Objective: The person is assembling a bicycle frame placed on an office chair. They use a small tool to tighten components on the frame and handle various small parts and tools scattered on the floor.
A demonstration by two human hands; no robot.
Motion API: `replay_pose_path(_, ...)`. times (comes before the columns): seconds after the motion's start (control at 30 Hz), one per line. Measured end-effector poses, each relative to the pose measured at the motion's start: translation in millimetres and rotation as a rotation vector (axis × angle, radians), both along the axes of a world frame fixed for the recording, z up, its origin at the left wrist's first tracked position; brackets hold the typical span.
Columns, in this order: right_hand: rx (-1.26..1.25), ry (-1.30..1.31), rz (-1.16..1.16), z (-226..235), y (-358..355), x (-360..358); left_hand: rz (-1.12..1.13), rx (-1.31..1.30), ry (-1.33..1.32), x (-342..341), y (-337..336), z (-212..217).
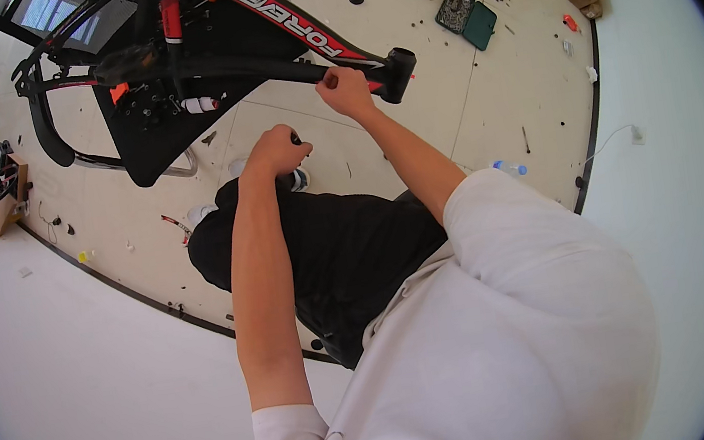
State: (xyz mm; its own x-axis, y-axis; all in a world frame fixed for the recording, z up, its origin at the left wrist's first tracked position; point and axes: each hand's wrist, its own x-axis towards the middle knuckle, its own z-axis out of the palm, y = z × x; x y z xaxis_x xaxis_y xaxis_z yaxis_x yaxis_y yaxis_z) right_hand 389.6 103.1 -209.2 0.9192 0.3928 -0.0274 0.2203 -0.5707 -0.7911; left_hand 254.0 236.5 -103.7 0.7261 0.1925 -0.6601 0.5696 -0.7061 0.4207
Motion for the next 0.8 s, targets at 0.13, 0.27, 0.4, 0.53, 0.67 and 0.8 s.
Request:
replay_pose_path(0.13,0.074,-0.028,0.074,2.4,-16.6,-5.8,0.008,-0.014,-0.008,4.9,-3.0,5.3)
replay_pose_path(0.27,0.075,0.02,0.098,2.7,-21.2,-10.0,0.002,-0.021,0.002,9.0,-4.1,2.8)
replay_pose_path(0.4,0.108,0.052,0.146,-2.2,-22.7,-10.3,-0.007,-0.036,0.026,13.3,-3.8,-1.2)
replay_pose_path(0.53,0.117,0.195,0.147,-2.5,-26.5,-13.0,-0.009,-0.034,0.015,13.1,-3.9,3.0)
replay_pose_path(0.67,0.102,0.226,0.129,-4.0,-28.6,-15.7,-0.005,-0.027,0.008,11.3,-3.2,0.5)
replay_pose_path(0.8,0.108,0.256,0.103,-2.1,-28.3,-19.4,-0.007,-0.015,0.011,10.4,-2.6,-1.8)
